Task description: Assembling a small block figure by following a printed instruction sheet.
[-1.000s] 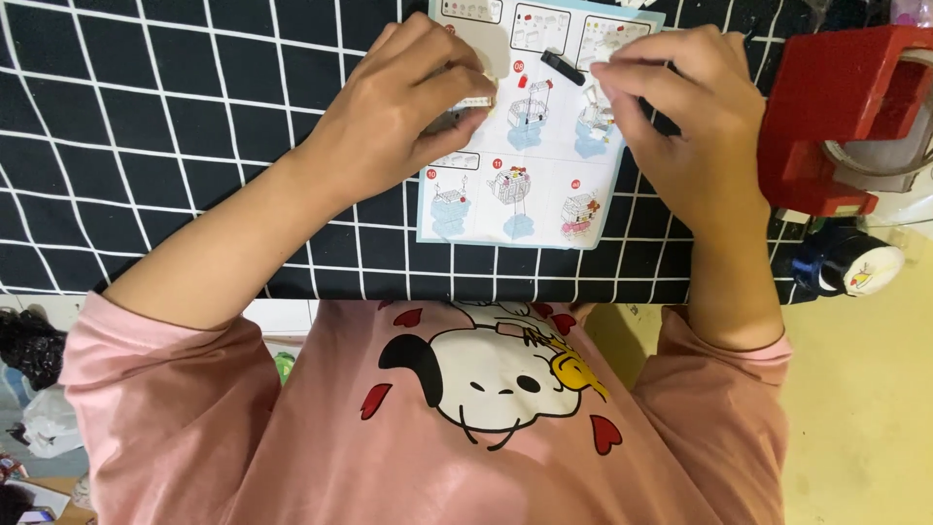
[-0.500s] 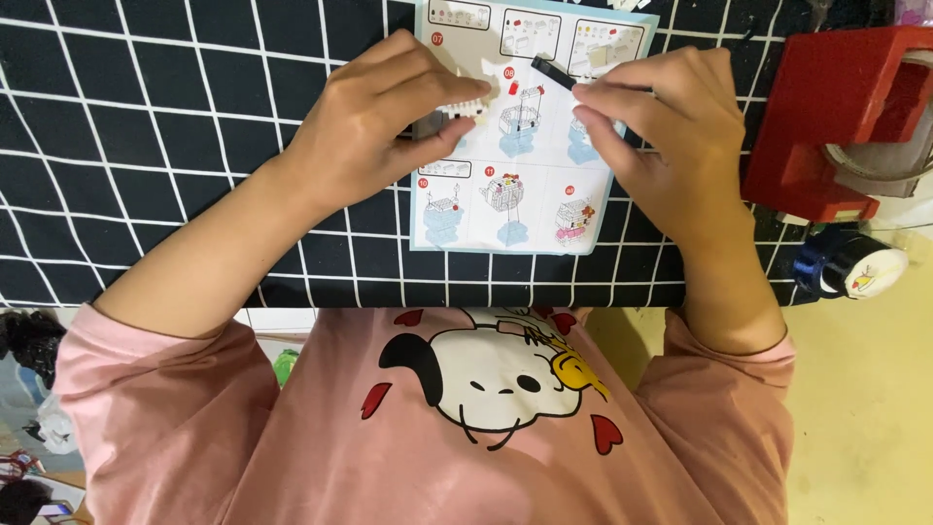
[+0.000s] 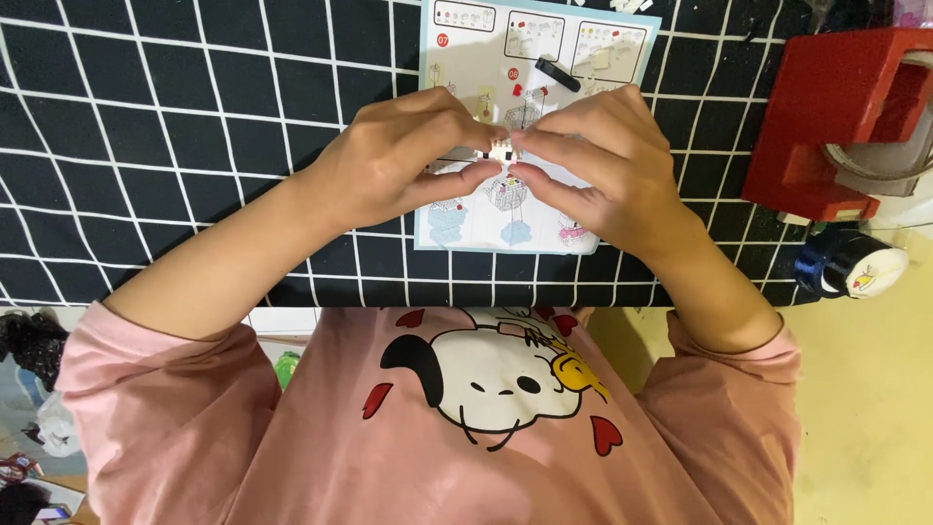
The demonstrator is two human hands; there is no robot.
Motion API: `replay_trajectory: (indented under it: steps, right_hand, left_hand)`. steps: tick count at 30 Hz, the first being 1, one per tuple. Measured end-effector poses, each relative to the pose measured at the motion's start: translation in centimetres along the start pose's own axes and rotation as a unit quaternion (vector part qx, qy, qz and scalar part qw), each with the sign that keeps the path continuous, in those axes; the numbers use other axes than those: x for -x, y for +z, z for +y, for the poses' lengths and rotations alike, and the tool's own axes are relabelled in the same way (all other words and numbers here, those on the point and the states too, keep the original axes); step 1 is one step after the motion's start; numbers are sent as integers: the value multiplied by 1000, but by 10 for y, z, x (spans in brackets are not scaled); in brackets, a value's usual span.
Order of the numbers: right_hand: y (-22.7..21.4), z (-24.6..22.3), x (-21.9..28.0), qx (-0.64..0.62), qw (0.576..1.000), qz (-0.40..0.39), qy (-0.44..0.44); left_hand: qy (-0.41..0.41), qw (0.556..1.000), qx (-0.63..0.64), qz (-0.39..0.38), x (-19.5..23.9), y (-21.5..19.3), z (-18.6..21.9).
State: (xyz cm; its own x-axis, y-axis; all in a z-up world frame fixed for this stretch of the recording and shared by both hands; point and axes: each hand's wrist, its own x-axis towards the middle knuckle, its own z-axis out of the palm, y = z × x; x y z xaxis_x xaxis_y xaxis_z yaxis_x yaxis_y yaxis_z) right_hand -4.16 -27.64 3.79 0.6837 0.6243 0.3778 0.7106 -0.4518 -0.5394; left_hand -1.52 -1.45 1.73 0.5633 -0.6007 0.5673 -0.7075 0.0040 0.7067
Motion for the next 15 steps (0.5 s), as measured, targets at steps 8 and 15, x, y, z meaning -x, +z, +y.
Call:
replay_trajectory:
  steps: [8,15]
  right_hand:
    - [3,0,1,-2,1000,17,0]
    - [1,-1,0,-38,999,33,-5]
  left_hand:
    - [26,1000,-14,-12,-2,-2,2]
    - [35,999,18,3,-4,-2,2]
